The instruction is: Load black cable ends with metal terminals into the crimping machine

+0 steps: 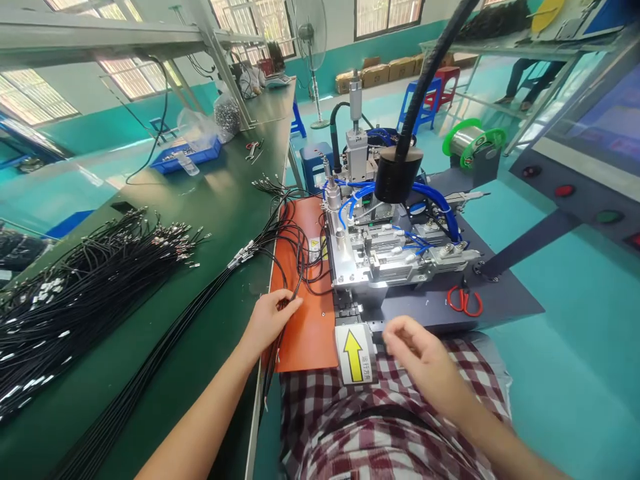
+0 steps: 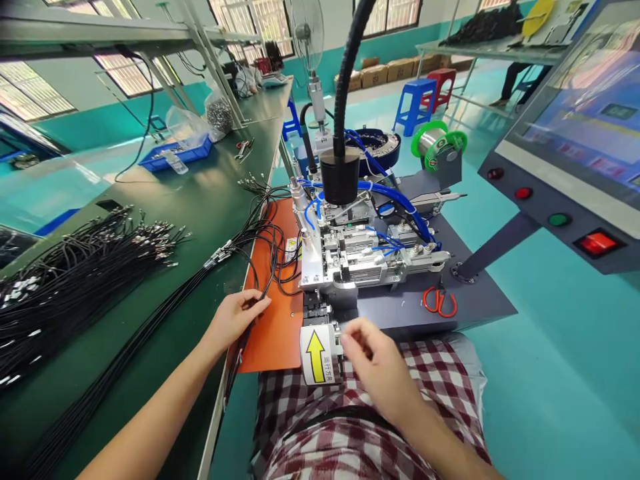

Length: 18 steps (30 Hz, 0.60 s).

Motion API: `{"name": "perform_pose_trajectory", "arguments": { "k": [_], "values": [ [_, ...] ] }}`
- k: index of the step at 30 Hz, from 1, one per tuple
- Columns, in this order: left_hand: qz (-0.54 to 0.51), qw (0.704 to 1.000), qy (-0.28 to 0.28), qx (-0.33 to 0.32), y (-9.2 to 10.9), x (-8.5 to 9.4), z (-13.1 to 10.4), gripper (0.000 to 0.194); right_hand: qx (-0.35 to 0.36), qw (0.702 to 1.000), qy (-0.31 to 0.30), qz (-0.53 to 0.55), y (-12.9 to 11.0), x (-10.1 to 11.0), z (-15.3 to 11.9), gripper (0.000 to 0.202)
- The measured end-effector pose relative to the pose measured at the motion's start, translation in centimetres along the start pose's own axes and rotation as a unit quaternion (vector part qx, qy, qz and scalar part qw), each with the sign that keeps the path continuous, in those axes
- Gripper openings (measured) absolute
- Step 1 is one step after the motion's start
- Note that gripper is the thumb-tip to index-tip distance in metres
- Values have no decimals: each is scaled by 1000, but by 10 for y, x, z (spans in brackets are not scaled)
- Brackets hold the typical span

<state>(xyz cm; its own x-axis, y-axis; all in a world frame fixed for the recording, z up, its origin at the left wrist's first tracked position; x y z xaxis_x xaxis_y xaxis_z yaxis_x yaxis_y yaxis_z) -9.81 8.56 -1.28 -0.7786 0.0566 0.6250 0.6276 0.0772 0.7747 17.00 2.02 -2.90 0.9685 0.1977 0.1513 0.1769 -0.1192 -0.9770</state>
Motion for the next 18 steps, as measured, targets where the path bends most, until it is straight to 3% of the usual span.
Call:
{"name": "perform_pose_trajectory", "arguments": {
  "k": [2,5,7,10,13,18],
  "values": [
    [-82,995,-41,39,2,-5,0,37,122,984,-59,-114,-28,-28,4,14],
    [-179,978,-74,76,9,-7,-2,42,311,907,-86,-269,-62,-72,12,26],
    [-217,969,-81,89,15,-5,-3,43,373,863,-92,-329,-72,-96,23,31],
    [-243,963,-79,92,19,-3,-4,42,415,824,-90,-376,-74,-113,39,17],
    [-239,967,-61,68,20,-3,-6,39,471,816,-68,-328,-74,-104,41,17],
    [-178,984,-19,2,27,-5,-20,32,495,845,-37,-200,-72,-52,22,27]
  ]
}}
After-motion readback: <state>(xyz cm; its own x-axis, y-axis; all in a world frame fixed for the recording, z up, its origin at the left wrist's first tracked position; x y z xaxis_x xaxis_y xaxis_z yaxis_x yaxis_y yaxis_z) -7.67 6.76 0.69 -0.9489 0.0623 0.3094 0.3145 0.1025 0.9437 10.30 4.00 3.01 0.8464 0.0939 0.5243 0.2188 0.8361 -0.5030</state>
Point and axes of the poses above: each hand's wrist, its own z-axis towards the middle knuckle, its own x-axis out of the back of the hand, y = z × x, the point moved 5 cm from there along z, towards the middle knuckle, and after that the axes turned 2 degrees about z, right-handed, at the moved point
